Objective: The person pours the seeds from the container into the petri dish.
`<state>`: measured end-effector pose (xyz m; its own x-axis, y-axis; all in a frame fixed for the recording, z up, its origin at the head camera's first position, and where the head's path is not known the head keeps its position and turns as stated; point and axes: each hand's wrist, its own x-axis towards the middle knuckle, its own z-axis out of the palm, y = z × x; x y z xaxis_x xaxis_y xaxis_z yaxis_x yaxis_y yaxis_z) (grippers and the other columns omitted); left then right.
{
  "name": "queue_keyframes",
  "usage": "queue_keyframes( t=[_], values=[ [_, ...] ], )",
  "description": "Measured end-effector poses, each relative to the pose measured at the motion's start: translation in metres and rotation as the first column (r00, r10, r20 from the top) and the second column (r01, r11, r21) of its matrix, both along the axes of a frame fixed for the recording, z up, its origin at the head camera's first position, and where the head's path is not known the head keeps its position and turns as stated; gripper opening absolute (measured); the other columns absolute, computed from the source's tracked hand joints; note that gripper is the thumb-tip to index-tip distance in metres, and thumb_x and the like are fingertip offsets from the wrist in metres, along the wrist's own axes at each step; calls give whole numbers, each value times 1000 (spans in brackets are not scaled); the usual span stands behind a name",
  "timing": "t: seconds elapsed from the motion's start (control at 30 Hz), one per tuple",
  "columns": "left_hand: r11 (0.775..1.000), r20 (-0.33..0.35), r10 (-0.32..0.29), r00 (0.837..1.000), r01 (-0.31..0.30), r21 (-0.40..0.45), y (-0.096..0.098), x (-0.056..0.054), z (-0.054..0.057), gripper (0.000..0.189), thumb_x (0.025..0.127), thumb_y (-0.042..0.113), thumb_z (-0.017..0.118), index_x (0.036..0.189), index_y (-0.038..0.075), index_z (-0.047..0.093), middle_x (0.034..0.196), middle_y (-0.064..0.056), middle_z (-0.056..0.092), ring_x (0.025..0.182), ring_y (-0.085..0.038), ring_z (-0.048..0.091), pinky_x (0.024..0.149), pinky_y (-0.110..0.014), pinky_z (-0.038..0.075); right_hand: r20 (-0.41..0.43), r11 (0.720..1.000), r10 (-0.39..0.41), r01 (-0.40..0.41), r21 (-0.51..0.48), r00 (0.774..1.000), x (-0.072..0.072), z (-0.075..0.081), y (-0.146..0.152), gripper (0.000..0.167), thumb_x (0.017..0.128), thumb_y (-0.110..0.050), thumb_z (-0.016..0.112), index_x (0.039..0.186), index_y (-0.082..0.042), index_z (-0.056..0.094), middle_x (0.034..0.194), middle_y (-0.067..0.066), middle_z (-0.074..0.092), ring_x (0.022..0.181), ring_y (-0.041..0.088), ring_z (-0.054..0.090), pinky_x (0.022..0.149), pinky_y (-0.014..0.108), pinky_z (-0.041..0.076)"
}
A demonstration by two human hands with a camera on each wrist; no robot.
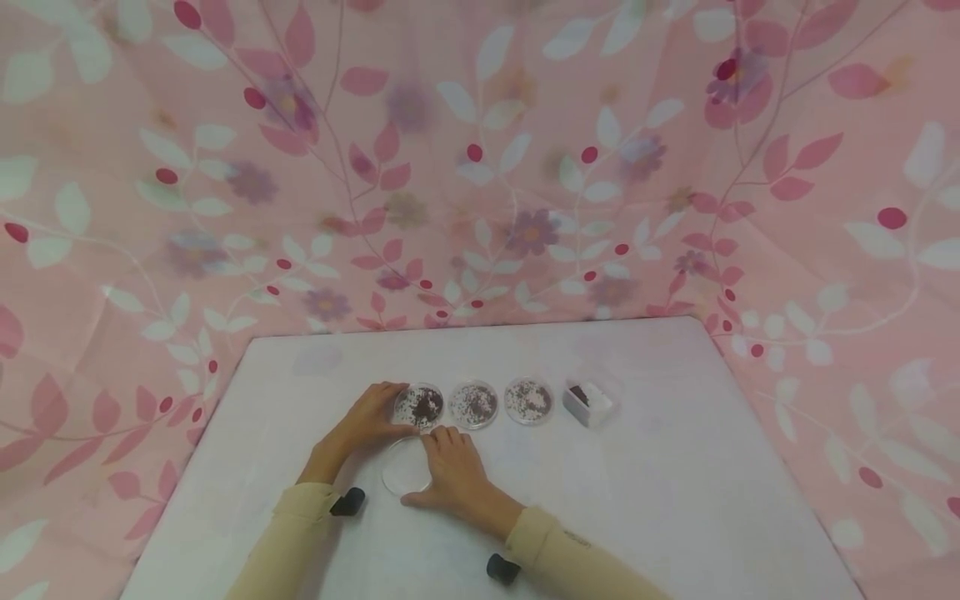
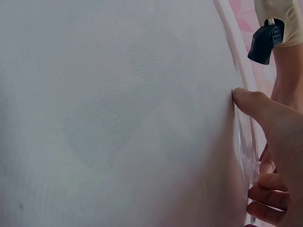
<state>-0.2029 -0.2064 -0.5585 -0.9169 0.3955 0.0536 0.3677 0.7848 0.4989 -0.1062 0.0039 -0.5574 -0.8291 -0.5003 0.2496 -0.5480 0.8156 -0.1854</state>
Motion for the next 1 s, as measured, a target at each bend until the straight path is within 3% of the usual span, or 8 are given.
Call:
queue_keyframes(
  t=[0.17,0.4,0.77,1.0],
  values=[
    [1000,19,10,1000,-10,-4,-1,0,0,90,68,55,84,140,11,53,137,-10,57,131,-30,49,110,-50,41,54,1000,4,-3,-28,999,1,4,2,93,64,-76,73,128,-10,59,124,4,57,113,20,52,93,38,47],
    [1000,25,14,1000,-15,10,0,2,-2,93,67,59,83,141,12,52,138,-10,56,132,-31,48,110,-51,40,87,1000,-10,12,-20,996,2,-1,-5,110,61,-85,66,141,-12,49,133,6,54,124,23,49,101,44,44],
    [1000,13,18,1000,-18,-4,0,2,-2,88,69,54,84,140,11,53,138,-9,56,131,-29,49,110,-49,41,37,997,-73,73,-3,997,4,-4,-12,104,64,-85,65,139,-13,52,130,5,55,124,22,49,100,43,44],
    [1000,20,11,1000,-12,11,-1,1,0,91,67,56,84,140,11,53,137,-9,57,130,-30,49,110,-50,41,41,998,-54,53,29,998,6,8,-7,100,62,-81,69,133,-12,55,125,4,58,118,22,52,100,42,44]
  ],
)
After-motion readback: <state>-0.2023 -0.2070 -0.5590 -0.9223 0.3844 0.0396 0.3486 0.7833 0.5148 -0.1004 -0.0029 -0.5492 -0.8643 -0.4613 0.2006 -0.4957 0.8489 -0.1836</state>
